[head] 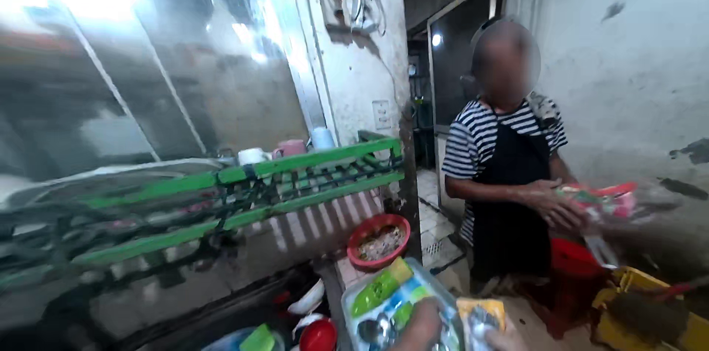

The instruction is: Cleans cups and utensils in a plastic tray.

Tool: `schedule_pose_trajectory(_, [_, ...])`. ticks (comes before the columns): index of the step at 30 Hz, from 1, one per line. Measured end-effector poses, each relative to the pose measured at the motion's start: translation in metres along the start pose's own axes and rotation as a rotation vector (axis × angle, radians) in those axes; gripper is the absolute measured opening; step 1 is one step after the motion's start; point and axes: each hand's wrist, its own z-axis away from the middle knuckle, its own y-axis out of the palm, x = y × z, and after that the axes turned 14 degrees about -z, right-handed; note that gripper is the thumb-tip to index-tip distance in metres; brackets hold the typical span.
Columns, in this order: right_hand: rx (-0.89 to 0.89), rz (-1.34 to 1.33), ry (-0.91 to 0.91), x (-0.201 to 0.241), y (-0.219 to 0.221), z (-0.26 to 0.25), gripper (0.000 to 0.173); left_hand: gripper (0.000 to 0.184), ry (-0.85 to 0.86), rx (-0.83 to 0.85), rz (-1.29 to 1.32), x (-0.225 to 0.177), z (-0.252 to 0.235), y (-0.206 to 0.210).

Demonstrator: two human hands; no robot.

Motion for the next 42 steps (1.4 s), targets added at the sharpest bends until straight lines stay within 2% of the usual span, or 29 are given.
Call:
schedule_pose_trajectory(4, [-0.037, -0.008, 0.023, 0.004, 0.002, 0.002, 0.086, 0.038, 0.007, -0.033, 0.018, 0.01, 0.012, -0.027])
schedule_pose_trajectory(7, [-0.026, 0.033, 0.032, 0.004, 0.001, 0.001, 0.086, 0.037, -0.015, -0.077, 0.116, 0.024, 0.038, -0.052])
schedule_pose_trajectory(11, [0.018, 0.118, 0.018, 0.003, -0.003, 0.0, 0.086, 0.033, -0.163, -0.173, 0.228, 0.062, 0.084, -0.067])
schedule_pose_trajectory(14, [0.028, 0.155, -0.003, 0.006, -0.006, 0.001, 0.084, 0.03, -0.329, -0.261, 0.305, 0.095, 0.103, -0.062])
schedule_pose_trajectory(16, [0.037, 0.177, 0.007, 0.012, -0.004, 0.002, 0.083, 0.03, -0.369, -0.252, 0.338, 0.095, 0.116, -0.053])
schedule_pose_trajectory(18, [0.044, 0.192, 0.01, 0.012, -0.003, 0.001, 0.082, 0.033, -0.257, -0.191, 0.243, 0.08, 0.127, -0.038])
schedule_pose_trajectory(22, [0.076, 0.24, 0.04, 0.01, -0.005, -0.004, 0.084, 0.043, 0.081, -0.026, -0.153, 0.056, 0.122, -0.008])
schedule_pose_trajectory(24, [0.094, 0.222, 0.04, 0.011, -0.005, -0.004, 0.083, 0.049, 0.121, 0.028, -0.296, 0.055, 0.113, -0.002])
schedule_pose_trajectory(28, [0.101, 0.221, 0.042, 0.012, -0.005, -0.003, 0.082, 0.042, 0.245, 0.062, -0.424, 0.064, 0.111, 0.002])
schedule_pose_trajectory(31, [0.079, 0.273, 0.051, 0.014, -0.002, -0.002, 0.08, 0.047, 0.297, 0.11, -0.479, 0.068, 0.112, -0.003])
schedule_pose_trajectory(33, [0.073, 0.284, 0.049, 0.012, -0.003, -0.003, 0.082, 0.039, 0.327, 0.121, -0.503, 0.069, 0.11, -0.004])
schedule_pose_trajectory(37, [0.055, 0.146, 0.005, 0.006, -0.004, -0.004, 0.083, 0.029, 0.43, 0.135, -0.588, 0.069, 0.102, -0.013])
schedule_pose_trajectory(42, [0.041, 0.108, 0.017, 0.006, -0.003, -0.004, 0.087, 0.029, 0.406, 0.162, -0.589, 0.063, 0.102, -0.012])
